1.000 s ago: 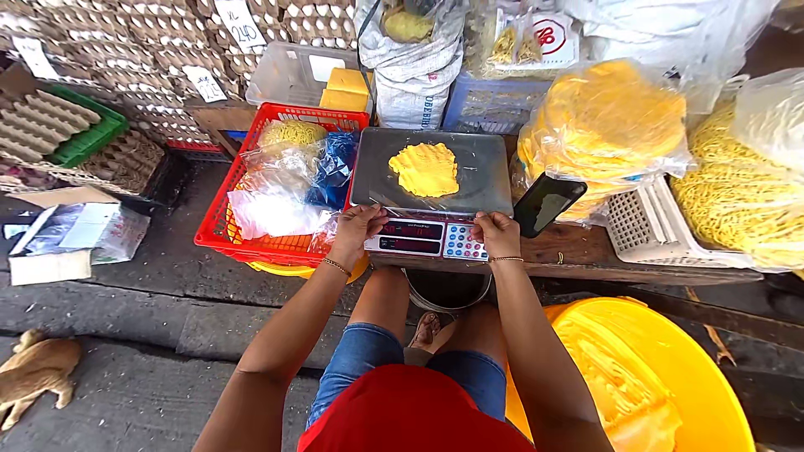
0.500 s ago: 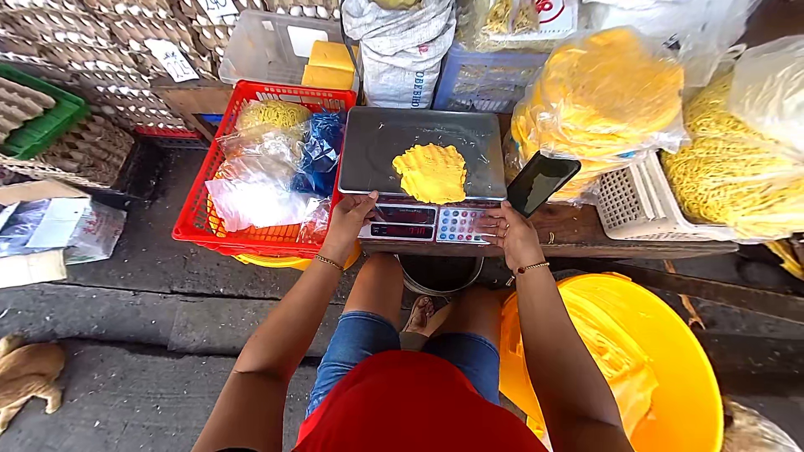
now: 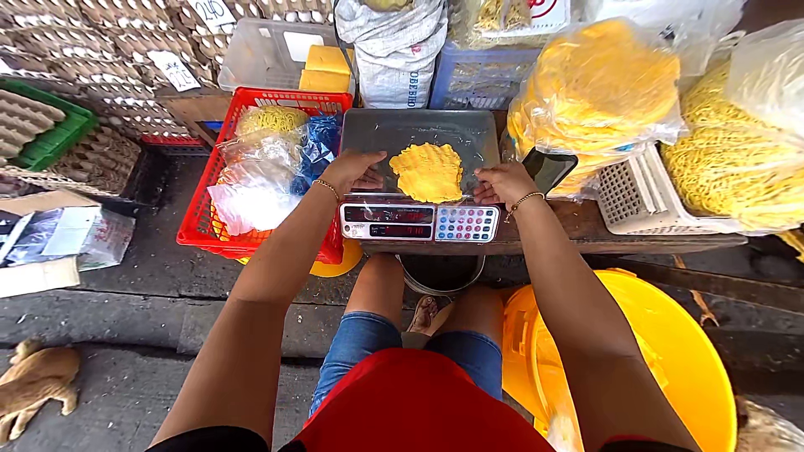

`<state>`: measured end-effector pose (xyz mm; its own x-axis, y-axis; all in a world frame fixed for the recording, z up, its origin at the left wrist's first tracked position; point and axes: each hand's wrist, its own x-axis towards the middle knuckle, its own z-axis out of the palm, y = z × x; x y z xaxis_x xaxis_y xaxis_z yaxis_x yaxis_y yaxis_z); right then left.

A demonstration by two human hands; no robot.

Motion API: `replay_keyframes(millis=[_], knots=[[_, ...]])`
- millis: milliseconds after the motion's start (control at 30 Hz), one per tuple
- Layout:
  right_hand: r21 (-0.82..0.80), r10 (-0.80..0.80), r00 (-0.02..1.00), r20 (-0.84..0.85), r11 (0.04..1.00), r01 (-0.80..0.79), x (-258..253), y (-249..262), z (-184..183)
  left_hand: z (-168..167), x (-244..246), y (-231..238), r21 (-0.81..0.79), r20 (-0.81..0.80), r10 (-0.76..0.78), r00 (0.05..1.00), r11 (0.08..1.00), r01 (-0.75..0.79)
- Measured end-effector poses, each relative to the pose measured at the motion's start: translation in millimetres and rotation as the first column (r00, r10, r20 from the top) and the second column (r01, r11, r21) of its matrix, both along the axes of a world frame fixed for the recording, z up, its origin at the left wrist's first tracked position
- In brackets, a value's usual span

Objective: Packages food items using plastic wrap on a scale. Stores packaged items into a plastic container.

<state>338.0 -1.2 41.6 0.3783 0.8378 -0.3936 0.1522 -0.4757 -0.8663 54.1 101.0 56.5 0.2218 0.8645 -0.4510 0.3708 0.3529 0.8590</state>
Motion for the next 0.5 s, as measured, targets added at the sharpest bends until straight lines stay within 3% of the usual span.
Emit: replay_keyframes(millis=[167,367,500], knots=[[-0.047,0.041,0.999,-0.011,0.998,-0.041,8.4,16.2,7.3,8.7,15.8,23.3,0.007,-0.253,-0.154,0.955,0.987,0.161],[-0.207,0.246,0.936,0.253,0.959,-0.196,8.3,30.3,11.4,13.8,26.4,27.1,0.011,-0.357,-0.29,0.888,0.949,0.315],[0.069,0.18,0.982,-0.056,0.982,-0.176,18.7,18.9,16.3,13.7,19.5,20.9,0.12,-0.199,-0.32,0.926,0.93,0.347]])
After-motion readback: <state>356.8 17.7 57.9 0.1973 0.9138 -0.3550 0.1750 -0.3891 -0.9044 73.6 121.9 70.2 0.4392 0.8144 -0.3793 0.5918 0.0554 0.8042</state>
